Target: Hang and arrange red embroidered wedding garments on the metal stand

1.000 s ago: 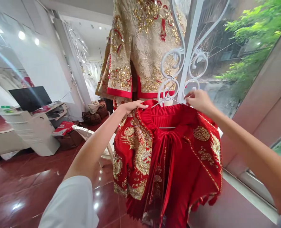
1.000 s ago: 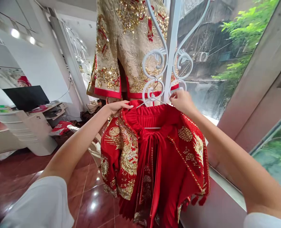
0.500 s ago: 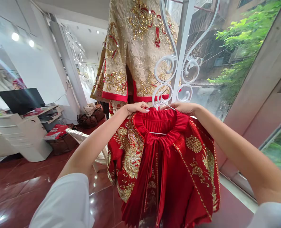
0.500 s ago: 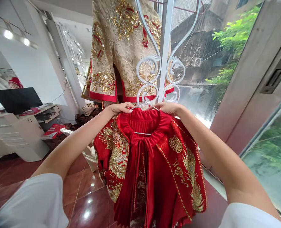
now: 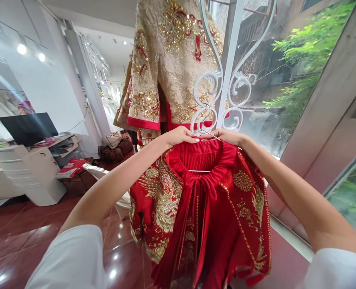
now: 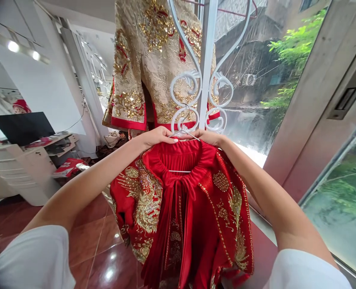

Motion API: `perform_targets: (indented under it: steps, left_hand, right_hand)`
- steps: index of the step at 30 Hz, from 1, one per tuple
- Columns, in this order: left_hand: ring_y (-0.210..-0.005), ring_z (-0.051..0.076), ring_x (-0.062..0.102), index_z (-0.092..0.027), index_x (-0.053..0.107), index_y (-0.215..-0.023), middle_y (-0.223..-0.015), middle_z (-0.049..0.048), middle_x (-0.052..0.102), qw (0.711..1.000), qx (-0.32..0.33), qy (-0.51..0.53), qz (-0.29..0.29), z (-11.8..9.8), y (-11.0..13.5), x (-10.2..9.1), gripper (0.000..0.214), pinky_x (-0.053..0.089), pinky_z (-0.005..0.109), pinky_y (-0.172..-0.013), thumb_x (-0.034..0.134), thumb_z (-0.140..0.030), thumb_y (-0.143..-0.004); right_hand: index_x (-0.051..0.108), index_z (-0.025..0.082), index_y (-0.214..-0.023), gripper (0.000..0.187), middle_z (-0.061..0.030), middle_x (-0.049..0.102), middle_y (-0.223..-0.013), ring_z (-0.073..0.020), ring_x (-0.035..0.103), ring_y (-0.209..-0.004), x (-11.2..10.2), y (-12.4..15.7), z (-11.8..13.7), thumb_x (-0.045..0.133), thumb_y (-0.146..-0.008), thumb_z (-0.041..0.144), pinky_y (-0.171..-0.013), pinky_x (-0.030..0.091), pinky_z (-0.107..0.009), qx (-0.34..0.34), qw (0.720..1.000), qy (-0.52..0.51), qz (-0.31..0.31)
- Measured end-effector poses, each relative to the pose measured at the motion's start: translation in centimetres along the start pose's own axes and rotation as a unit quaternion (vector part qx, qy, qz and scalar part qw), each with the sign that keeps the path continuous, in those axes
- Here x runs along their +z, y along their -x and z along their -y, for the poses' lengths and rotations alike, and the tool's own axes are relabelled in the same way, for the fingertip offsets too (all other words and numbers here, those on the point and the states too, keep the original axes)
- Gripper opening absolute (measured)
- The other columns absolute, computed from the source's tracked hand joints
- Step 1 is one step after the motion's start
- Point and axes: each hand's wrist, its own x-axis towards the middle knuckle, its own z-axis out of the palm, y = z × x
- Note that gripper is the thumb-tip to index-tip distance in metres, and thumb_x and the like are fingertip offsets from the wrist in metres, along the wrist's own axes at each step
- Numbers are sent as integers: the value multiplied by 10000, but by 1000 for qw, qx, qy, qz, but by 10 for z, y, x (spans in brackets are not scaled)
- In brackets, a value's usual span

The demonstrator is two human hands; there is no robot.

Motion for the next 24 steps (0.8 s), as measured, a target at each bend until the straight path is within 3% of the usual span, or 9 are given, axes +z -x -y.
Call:
perform_targets:
  steps: [5, 9, 16, 19, 24]
  left_hand:
    - [-521, 64, 532, -116, 687, -578, -571, 11, 647, 999, -1, 42, -3, 1, -3, 1, 53, 467, 249, -660, 737, -113, -598]
    - [-563, 65, 555, -122, 704, -628, -620, 8, 672, 998, 1, 56, 20, 7, -7, -5, 57, 472, 245, -713, 746, -114, -590]
    - [-670, 123, 627, -138, 718, -723, -691, 43, 698, 994, -41, 55, 87, 6, -8, -13, 131, 494, 310, -788, 760, -169, -602]
    - [-660, 117, 621, -140, 717, -713, -679, 37, 695, 995, -34, 41, 79, 4, -8, -13, 119, 493, 301, -778, 754, -168, -605]
    - [-601, 101, 595, -141, 707, -661, -654, 22, 688, 999, -29, -6, 42, 3, -8, -11, 86, 479, 253, -669, 747, -182, -597]
  right_hand:
    - [661, 220, -1105, 421, -45, 689, -951, -151, 598, -890, 3, 0, 6, 586, -776, 471, -874, 453, -304, -2, 998, 52, -28]
    - [662, 219, -1094, 411, -38, 687, -928, -151, 601, -879, 5, 2, 12, 552, -794, 476, -841, 464, -278, 14, 989, 148, 11]
    - [633, 199, -1114, 406, -29, 669, -906, -136, 588, -843, 4, -1, 5, 569, -790, 436, -836, 457, -285, -10, 997, 67, 26]
    - [656, 168, -1015, 381, -38, 662, -861, -144, 580, -799, 2, -2, 4, 597, -763, 447, -802, 464, -287, 10, 997, 61, 53]
    - [612, 142, -844, 325, -24, 623, -811, -127, 532, -727, -1, 1, 8, 614, -728, 445, -733, 461, -274, -30, 992, 107, 50]
